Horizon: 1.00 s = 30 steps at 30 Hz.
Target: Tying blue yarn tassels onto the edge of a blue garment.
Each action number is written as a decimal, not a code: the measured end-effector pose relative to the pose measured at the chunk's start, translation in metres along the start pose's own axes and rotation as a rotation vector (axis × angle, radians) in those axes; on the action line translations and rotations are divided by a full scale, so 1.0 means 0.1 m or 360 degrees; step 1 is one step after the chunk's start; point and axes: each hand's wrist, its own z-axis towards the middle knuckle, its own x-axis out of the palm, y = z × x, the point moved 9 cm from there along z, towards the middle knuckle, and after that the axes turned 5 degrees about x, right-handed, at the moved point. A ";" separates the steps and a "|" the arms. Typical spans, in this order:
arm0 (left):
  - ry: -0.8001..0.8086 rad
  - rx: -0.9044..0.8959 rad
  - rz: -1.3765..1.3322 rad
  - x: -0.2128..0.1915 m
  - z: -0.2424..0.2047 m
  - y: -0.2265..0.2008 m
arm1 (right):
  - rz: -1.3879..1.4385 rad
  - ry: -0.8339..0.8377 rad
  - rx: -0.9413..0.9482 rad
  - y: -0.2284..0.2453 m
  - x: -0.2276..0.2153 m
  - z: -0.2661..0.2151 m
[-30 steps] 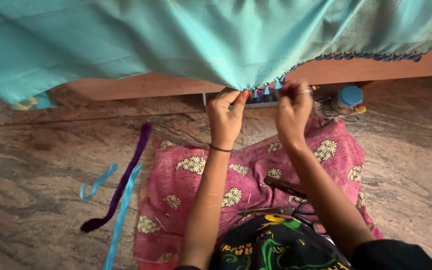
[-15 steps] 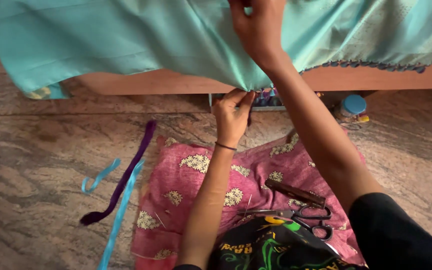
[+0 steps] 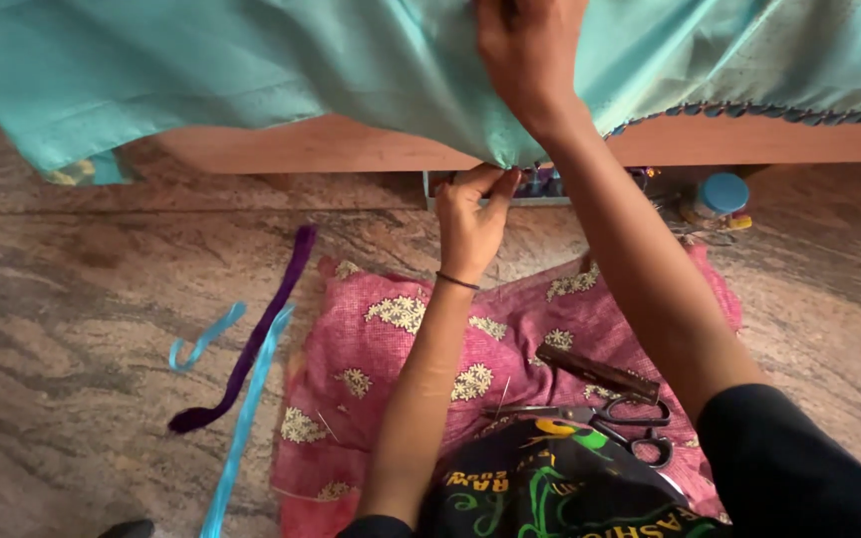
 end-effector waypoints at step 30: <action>0.0025 -0.0080 -0.0049 0.02 -0.02 0.02 | -0.0220 0.0199 0.0560 0.52 -1.22 -0.65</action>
